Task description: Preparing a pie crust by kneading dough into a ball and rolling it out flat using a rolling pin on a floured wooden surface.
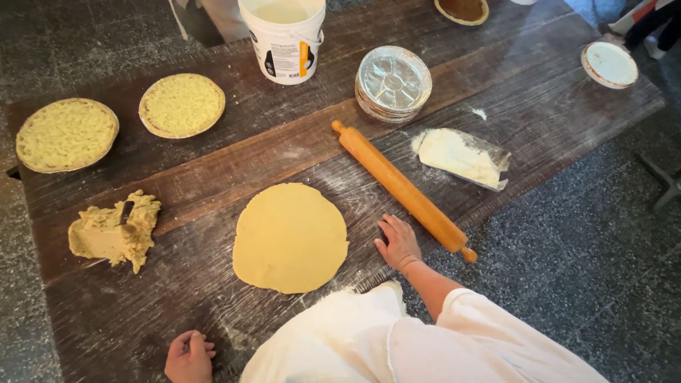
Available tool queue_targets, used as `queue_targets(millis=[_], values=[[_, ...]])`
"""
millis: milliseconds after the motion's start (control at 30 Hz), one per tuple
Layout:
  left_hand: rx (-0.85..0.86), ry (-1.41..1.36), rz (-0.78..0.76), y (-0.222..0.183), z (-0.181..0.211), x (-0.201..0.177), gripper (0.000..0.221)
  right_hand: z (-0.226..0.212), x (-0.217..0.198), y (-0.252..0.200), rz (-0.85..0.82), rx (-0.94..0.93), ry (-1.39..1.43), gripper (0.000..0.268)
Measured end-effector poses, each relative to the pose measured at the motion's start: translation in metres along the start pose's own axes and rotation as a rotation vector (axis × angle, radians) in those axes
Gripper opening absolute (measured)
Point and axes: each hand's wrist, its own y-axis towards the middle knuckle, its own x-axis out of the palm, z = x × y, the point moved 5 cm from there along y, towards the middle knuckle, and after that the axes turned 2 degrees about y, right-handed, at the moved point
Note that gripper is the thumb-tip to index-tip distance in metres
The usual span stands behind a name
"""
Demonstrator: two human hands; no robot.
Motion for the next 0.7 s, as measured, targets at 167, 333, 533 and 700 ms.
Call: queue_targets(millis=[167,333,533,700], values=[[0.006,-0.003,-0.001,0.001,-0.002,0.000,0.025,0.001,0.001,-0.001,0.006,0.016,0.008,0.056],[0.104,-0.157,-0.047,0.045,-0.041,0.027,0.022,0.012,0.005,0.006,0.182,-0.119,-0.019,0.055],[0.306,-0.334,-0.072,0.042,-0.061,0.019,0.021,0.026,0.030,-0.002,0.408,-0.306,-0.104,0.048],[0.240,-0.390,-0.084,0.050,-0.058,0.038,0.020,0.026,0.025,0.001,0.525,-0.490,-0.042,0.057]])
